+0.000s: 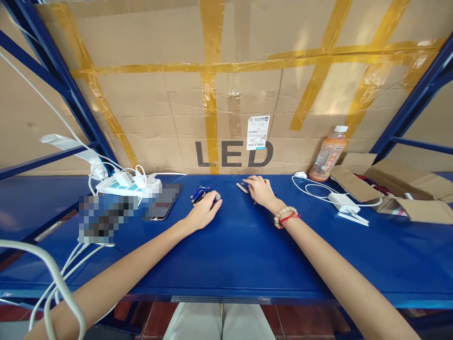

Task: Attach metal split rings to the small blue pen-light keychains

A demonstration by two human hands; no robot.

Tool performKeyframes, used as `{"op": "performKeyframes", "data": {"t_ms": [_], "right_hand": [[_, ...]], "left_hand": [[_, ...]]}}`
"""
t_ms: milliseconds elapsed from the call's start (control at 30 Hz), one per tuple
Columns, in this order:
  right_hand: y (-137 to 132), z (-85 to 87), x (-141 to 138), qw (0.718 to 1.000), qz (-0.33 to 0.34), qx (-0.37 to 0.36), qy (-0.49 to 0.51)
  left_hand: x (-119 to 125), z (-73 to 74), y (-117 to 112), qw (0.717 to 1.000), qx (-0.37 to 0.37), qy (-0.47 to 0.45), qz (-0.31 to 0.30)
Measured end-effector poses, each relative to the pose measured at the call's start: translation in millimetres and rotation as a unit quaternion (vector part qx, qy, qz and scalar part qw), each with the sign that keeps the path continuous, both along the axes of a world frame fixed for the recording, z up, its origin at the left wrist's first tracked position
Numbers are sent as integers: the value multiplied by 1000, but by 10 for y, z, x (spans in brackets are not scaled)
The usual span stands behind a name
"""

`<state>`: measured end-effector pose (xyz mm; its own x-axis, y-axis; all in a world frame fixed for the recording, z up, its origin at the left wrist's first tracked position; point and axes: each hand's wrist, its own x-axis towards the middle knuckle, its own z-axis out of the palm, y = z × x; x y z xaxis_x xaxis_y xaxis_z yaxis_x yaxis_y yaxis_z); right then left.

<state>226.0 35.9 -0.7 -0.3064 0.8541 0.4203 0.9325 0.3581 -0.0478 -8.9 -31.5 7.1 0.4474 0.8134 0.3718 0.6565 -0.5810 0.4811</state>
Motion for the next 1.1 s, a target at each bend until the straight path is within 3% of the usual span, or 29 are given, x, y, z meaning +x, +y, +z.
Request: {"op": "performKeyframes", "data": {"t_ms": [300,633,733,867,1100], "right_hand": [[183,131,-39,996,38,-1,-85],[-122,240,-133,996,10,83,-16],[-334,289,-265,975,96,153,129],[-612,258,-471,940,214,186,188],[-792,147,-597,924,235,218,209]], "left_hand": [[-11,25,0,1000,-9,-9,-3],[-11,55,-65,999,-37,17,-4],[-8,28,-40,999,-41,26,-18],[6,-28,-7,999,-28,29,-28],[24,-71,0,995,15,70,-70]]}}
